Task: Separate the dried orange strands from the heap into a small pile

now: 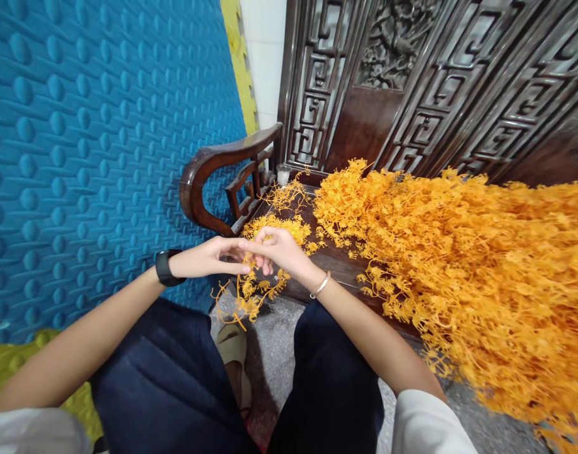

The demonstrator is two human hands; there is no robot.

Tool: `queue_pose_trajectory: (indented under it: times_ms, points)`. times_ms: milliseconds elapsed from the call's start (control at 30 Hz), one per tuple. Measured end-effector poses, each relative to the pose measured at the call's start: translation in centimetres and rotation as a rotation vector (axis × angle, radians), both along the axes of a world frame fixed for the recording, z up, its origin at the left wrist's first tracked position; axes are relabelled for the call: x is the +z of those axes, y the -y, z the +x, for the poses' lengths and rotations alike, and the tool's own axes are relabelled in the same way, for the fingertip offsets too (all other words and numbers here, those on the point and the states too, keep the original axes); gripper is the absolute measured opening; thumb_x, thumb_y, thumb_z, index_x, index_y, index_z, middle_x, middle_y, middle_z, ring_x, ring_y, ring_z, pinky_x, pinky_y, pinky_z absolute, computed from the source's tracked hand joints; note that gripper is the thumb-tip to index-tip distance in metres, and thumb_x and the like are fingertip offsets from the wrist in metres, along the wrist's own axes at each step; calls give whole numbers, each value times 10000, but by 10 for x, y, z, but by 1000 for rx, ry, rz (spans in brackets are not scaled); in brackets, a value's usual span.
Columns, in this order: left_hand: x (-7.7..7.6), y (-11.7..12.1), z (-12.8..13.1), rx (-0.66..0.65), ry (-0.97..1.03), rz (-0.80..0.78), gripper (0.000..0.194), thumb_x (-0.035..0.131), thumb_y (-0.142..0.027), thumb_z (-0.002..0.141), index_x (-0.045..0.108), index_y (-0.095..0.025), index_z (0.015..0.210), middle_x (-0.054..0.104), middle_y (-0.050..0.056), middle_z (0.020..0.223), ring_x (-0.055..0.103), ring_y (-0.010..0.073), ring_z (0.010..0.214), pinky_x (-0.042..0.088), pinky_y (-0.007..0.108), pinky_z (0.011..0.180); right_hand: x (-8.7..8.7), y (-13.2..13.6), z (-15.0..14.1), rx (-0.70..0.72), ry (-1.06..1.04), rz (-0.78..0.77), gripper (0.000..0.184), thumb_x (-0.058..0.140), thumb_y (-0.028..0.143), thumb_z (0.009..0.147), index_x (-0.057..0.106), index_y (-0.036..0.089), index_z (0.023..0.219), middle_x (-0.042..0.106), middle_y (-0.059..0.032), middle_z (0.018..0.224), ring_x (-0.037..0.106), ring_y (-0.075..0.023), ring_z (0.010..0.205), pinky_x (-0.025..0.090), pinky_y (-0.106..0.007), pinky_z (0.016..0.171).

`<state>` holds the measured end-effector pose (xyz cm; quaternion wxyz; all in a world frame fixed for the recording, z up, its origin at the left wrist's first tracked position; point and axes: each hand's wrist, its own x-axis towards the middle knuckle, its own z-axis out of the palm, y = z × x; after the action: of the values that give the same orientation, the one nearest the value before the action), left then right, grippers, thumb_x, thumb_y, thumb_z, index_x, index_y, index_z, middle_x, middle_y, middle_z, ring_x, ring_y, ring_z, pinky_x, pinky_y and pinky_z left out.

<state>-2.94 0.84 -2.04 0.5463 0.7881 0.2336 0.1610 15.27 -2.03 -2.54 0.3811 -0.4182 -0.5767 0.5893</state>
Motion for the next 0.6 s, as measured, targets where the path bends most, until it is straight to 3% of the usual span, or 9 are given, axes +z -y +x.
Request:
queue_pose_trajectory:
  times_ms: [167, 300, 367, 500, 600]
  points:
    - [-3, -4, 0, 79, 47, -98, 251, 576, -212, 754, 637, -118, 978, 699, 70, 827, 633, 155, 758, 463, 297, 764, -1, -1, 3, -60, 35, 46, 379, 666, 467, 736, 444, 184, 617, 507, 77, 398, 369, -16, 275, 217, -156, 295]
    - [-3, -4, 4, 98, 16, -196, 237, 519, -208, 745, 652, -111, 916, 689, 48, 718, 617, 145, 666, 462, 291, 723, -4, -2, 3, -42, 65, 11, 397, 654, 484, 740, 450, 179, 590, 443, 93, 374, 308, -7, 286, 179, -167, 305]
    - [-2, -3, 6, 159, 32, -195, 219, 499, -208, 731, 654, -116, 856, 671, 32, 696, 595, 132, 636, 461, 274, 696, -3, -1, 2, -12, 21, 5, 383, 656, 476, 741, 459, 176, 605, 450, 93, 401, 317, -7, 310, 207, -166, 323]
    - [1, -1, 9, 225, 29, -167, 206, 450, -229, 717, 618, -124, 660, 593, 11, 601, 529, 111, 554, 441, 239, 584, 3, -2, 5, 81, -34, 43, 339, 721, 403, 693, 474, 173, 658, 599, 43, 575, 437, -28, 418, 330, -174, 401]
    - [6, 2, 9, 249, 18, -225, 216, 434, -235, 709, 603, -121, 635, 551, -3, 573, 459, 88, 478, 395, 221, 490, 6, -5, 10, 112, -19, 80, 272, 738, 345, 682, 541, 164, 731, 628, 26, 636, 487, -44, 479, 388, -189, 461]
